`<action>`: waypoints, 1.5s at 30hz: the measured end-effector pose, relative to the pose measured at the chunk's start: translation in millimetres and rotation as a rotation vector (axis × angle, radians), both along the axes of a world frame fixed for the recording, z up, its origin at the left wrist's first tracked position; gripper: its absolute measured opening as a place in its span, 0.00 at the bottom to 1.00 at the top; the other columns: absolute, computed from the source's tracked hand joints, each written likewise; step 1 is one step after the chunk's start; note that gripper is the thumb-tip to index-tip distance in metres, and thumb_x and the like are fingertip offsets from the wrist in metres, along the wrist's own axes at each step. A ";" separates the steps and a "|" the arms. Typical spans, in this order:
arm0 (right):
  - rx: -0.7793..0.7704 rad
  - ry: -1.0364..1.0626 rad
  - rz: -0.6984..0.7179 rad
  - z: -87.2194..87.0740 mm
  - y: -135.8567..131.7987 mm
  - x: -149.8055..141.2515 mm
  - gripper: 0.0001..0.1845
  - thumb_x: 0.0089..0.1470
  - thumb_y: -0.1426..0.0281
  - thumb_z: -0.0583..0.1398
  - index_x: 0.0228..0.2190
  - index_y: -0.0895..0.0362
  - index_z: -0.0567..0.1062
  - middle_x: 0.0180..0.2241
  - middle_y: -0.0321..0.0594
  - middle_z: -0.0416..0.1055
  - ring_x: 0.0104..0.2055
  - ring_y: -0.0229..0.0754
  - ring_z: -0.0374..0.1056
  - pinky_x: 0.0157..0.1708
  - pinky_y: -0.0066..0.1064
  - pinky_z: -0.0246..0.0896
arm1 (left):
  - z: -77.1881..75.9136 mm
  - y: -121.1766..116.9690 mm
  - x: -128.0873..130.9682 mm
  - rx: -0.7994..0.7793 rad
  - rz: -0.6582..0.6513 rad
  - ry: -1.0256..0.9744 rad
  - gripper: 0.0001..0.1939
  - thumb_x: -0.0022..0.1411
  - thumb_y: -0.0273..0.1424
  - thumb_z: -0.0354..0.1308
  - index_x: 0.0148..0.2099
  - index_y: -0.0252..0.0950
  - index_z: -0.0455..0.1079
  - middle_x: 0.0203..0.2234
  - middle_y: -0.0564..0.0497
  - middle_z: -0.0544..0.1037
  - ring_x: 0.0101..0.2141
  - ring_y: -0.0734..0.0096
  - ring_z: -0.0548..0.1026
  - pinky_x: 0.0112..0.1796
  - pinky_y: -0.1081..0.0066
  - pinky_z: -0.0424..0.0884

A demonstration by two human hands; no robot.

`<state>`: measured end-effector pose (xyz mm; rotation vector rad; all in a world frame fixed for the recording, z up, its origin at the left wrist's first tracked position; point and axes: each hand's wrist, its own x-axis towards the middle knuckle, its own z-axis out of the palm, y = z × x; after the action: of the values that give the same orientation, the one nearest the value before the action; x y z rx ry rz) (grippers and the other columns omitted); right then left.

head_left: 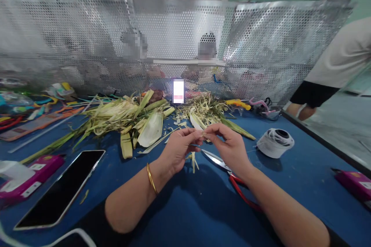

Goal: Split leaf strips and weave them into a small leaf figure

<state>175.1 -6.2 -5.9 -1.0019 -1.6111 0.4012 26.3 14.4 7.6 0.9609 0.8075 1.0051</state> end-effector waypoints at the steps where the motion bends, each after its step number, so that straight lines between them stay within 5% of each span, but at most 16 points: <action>1: -0.002 0.003 -0.003 -0.5 0.3 0.2 0.03 0.54 0.70 0.60 0.29 0.54 0.74 0.28 0.35 0.73 0.31 0.39 0.67 0.35 0.30 0.62 | 0.3 -0.3 -0.2 0.002 -0.008 0.003 0.10 0.47 0.32 0.67 0.28 0.31 0.72 0.20 0.53 0.73 0.22 0.80 0.69 0.23 0.78 0.65; 11: -0.097 -0.041 -0.011 -0.6 1.1 2.1 0.06 0.56 0.68 0.57 0.27 0.55 0.69 0.26 0.35 0.69 0.29 0.38 0.63 0.32 0.30 0.59 | 0.9 -3.9 2.4 0.318 0.092 0.191 0.08 0.51 0.33 0.63 0.26 0.33 0.73 0.21 0.51 0.75 0.23 0.77 0.70 0.25 0.76 0.68; 18: -0.168 0.113 -0.042 1.9 1.2 -0.9 0.06 0.50 0.68 0.60 0.24 0.55 0.70 0.22 0.34 0.70 0.26 0.38 0.65 0.29 0.30 0.61 | 2.3 -5.8 3.7 0.359 0.098 0.257 0.07 0.52 0.32 0.62 0.26 0.34 0.74 0.22 0.50 0.76 0.24 0.75 0.71 0.26 0.76 0.68; 25: -0.154 0.218 0.070 -0.8 4.8 2.2 0.04 0.53 0.68 0.60 0.32 0.54 0.72 0.26 0.35 0.73 0.29 0.40 0.70 0.33 0.34 0.65 | 1.0 -3.0 2.2 0.194 0.045 0.103 0.09 0.50 0.34 0.64 0.25 0.33 0.72 0.23 0.51 0.76 0.22 0.78 0.69 0.25 0.76 0.66; 34: 0.133 -0.095 0.025 4.6 2.3 7.3 0.05 0.54 0.74 0.59 0.30 0.52 0.75 0.29 0.36 0.72 0.34 0.41 0.68 0.37 0.34 0.63 | 1.7 -3.1 -0.7 -0.023 -0.043 -0.021 0.10 0.46 0.33 0.67 0.28 0.32 0.72 0.23 0.53 0.74 0.22 0.82 0.67 0.21 0.80 0.59; 45: 0.166 -0.177 0.009 4.9 0.4 5.9 0.08 0.57 0.72 0.57 0.28 0.52 0.75 0.29 0.37 0.72 0.34 0.41 0.68 0.36 0.35 0.63 | -0.4 -1.0 -2.1 -0.063 -0.062 0.027 0.11 0.48 0.37 0.66 0.29 0.34 0.72 0.24 0.52 0.74 0.24 0.78 0.70 0.22 0.78 0.61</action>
<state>181.1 -5.8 -1.0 -0.9237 -1.7767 0.1846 24.2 13.5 7.1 0.9410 0.8224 0.9102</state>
